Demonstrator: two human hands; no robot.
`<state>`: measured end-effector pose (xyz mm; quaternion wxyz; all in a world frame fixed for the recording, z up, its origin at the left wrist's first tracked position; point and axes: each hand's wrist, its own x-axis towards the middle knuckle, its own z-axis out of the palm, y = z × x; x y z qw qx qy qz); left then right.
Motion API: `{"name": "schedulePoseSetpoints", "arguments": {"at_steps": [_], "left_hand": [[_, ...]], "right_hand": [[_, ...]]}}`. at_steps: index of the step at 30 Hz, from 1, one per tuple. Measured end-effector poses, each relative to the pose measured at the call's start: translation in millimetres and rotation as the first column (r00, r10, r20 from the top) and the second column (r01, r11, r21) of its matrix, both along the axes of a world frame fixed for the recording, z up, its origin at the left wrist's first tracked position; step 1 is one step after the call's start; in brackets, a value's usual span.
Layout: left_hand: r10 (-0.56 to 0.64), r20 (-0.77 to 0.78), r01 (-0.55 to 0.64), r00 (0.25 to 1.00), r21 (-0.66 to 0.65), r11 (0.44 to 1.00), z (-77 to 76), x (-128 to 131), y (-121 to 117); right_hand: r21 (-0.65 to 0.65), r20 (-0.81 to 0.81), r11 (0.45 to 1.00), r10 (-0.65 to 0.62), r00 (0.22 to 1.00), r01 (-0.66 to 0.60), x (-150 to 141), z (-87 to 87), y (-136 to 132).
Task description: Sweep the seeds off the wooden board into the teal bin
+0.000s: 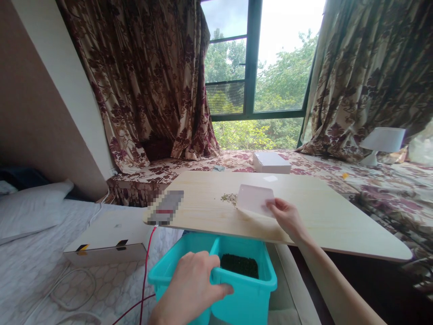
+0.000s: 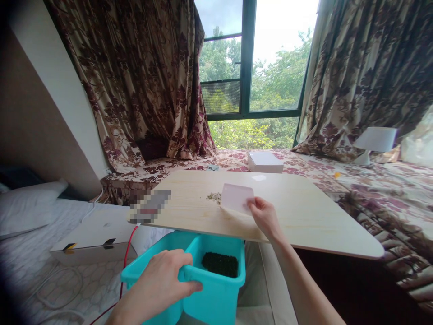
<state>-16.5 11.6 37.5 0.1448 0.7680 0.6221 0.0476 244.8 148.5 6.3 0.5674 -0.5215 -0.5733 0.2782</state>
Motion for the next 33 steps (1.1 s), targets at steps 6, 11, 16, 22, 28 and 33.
{"name": "schedulePoseSetpoints", "arguments": {"at_steps": [6, 11, 16, 22, 28, 33], "left_hand": [[-0.006, 0.055, 0.004, 0.998, 0.033, 0.999, -2.2, -2, 1], [-0.007, 0.062, 0.005, 0.998, 0.034, 0.999, -1.7, -2, 1], [-0.008, 0.044, 0.007, 0.999, 0.022, 1.0, -0.5, -1, 0], [-0.008, 0.045, 0.006, 0.999, 0.042, 0.999, -1.2, -1, 0], [-0.005, 0.064, 0.003, 0.998, 0.042, 0.999, -1.8, -1, 1], [0.012, 0.063, -0.014, 0.998, 0.03, 0.999, 0.0, 0, 1]], "right_hand": [[-0.022, -0.002, 1.0, 0.013, 1.0, -0.013, -1, 2.5, -2], [-0.029, 0.0, 0.999, 0.033, 0.999, -0.033, -4, 5.3, -3], [-0.032, 0.003, 0.998, 0.057, 0.998, -0.057, -3, 4.0, -4], [-0.017, -0.016, 0.997, 0.072, 0.997, -0.072, 0, -1.6, -2], [-0.05, -0.05, 0.991, 0.122, 0.991, -0.125, 0, -7.2, -4], [-0.197, -0.131, 0.941, 0.252, 0.959, -0.275, 7, 5.7, -26]]}}
